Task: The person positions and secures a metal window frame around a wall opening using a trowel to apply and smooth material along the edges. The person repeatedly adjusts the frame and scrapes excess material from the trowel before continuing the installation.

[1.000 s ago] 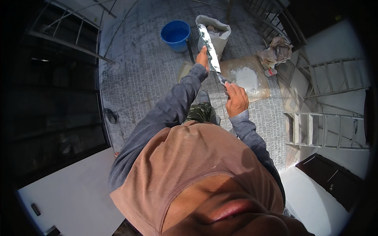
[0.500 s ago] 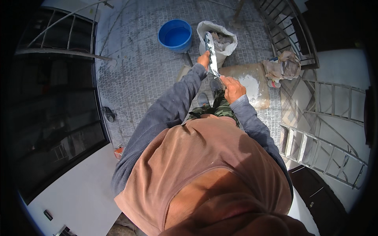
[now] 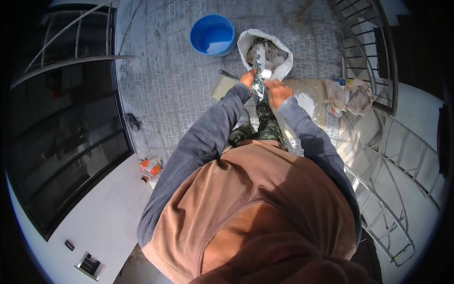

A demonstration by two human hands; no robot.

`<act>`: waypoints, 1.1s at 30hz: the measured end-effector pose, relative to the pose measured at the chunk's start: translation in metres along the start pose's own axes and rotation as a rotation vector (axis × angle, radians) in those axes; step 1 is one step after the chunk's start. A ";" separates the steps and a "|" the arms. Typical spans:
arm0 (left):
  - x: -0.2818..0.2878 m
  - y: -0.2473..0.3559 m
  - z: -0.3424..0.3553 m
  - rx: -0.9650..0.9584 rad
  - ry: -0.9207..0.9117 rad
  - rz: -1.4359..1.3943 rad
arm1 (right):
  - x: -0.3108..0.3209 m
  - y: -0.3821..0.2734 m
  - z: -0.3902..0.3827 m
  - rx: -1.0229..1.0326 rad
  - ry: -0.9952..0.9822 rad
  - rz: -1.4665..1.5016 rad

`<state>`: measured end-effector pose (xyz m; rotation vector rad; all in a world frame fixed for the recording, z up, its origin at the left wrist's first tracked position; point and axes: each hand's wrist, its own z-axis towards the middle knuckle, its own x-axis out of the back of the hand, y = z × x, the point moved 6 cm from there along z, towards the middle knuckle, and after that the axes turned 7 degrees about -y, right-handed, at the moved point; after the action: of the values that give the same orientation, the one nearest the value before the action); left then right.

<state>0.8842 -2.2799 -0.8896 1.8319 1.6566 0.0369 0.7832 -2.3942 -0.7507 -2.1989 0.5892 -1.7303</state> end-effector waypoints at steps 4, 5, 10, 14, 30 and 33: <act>-0.009 -0.015 0.016 0.090 -0.169 -0.109 | -0.030 0.055 0.056 -0.045 -0.157 -0.037; -0.008 -0.018 0.018 0.112 -0.182 -0.114 | -0.038 0.068 0.068 -0.040 -0.173 -0.024; 0.009 -0.022 0.025 0.262 -0.197 -0.237 | -0.089 0.112 0.142 0.056 -0.290 -0.088; 0.025 -0.022 0.026 0.296 -0.115 -0.324 | -0.129 0.118 0.186 0.043 -0.465 -0.123; -0.005 0.023 -0.032 0.231 -0.143 -0.054 | -0.068 0.087 0.156 0.038 -0.276 0.077; -0.004 0.022 -0.049 0.242 -0.097 0.001 | -0.093 0.118 0.193 -0.012 -0.357 0.076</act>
<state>0.8812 -2.2614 -0.8386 1.9773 1.6505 -0.2585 0.9350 -2.4591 -0.9316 -2.3804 0.5832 -1.2553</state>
